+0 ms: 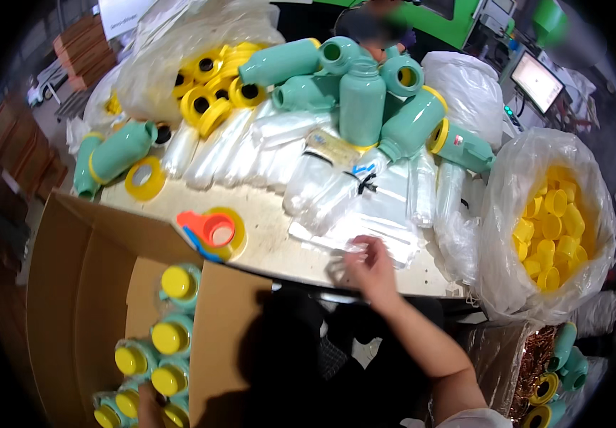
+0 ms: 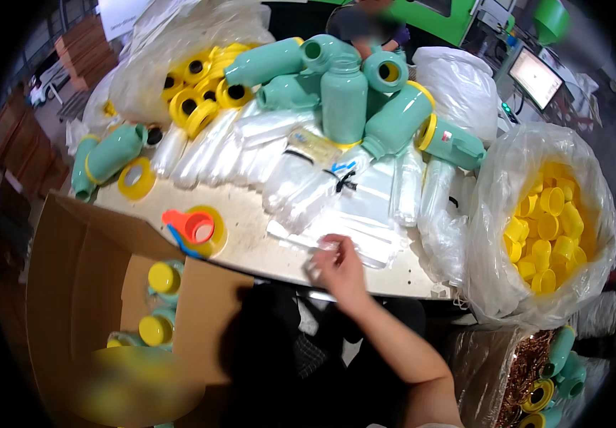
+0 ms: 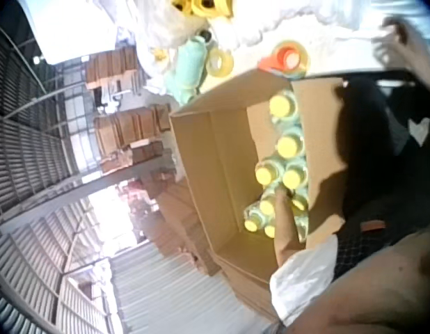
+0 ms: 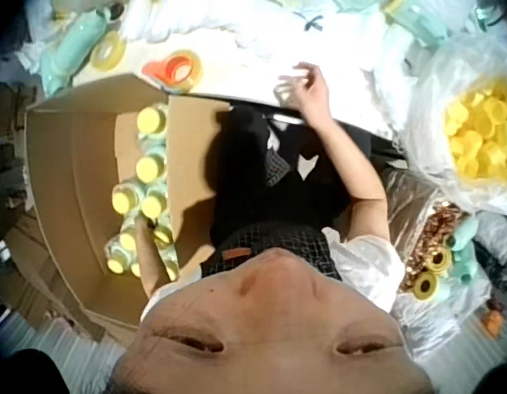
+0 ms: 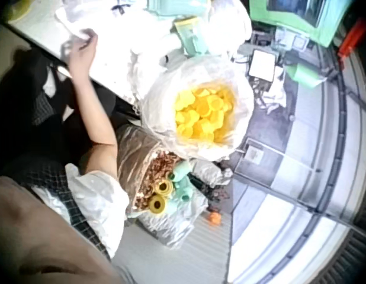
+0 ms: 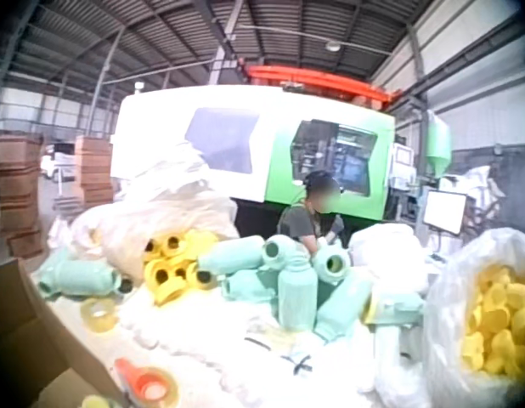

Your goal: The person assembles teal plastic pitchers by inserting a copper-colored metal ring into the neck of each pitcher and then screwing on a yellow lid. The completed pitchers are placed into a cardboard box. The process is repeated for multiple units in a repetitive assembly line manner.

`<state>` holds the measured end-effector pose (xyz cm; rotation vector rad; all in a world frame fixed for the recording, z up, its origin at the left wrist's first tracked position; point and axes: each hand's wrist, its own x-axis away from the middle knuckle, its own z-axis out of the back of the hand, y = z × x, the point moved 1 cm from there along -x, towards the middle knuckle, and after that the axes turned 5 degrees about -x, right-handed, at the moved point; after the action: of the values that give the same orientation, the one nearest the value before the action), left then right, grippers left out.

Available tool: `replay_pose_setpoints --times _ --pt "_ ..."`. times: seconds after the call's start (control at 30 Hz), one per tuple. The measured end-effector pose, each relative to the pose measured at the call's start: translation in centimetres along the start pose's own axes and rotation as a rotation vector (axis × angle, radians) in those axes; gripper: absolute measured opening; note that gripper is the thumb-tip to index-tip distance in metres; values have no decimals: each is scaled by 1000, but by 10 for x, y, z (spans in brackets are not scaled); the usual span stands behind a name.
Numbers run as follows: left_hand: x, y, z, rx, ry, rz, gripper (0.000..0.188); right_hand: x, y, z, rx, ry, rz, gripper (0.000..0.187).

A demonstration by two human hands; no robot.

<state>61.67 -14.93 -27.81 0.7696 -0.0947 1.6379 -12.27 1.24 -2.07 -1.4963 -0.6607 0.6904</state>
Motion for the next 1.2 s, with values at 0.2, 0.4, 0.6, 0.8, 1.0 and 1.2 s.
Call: replay_pose_setpoints --times 0.2,0.4,0.6,0.8,1.0,1.2 --pt "154 220 47 -259 892 -278 35 -228 -23 80 529 641 385 88" --pt "211 361 31 -160 840 -596 54 -348 -29 62 603 783 215 116" --pt "184 490 3 214 437 -956 60 -204 -84 57 307 544 688 113" --pt "221 635 -18 1040 -385 -1031 83 28 -25 87 -231 -566 -209 74" --pt "233 568 -107 1140 -1194 -652 91 193 46 64 -558 -192 -469 29" --pt "269 574 -99 953 -1015 -892 90 210 -83 240 166 665 151 12"
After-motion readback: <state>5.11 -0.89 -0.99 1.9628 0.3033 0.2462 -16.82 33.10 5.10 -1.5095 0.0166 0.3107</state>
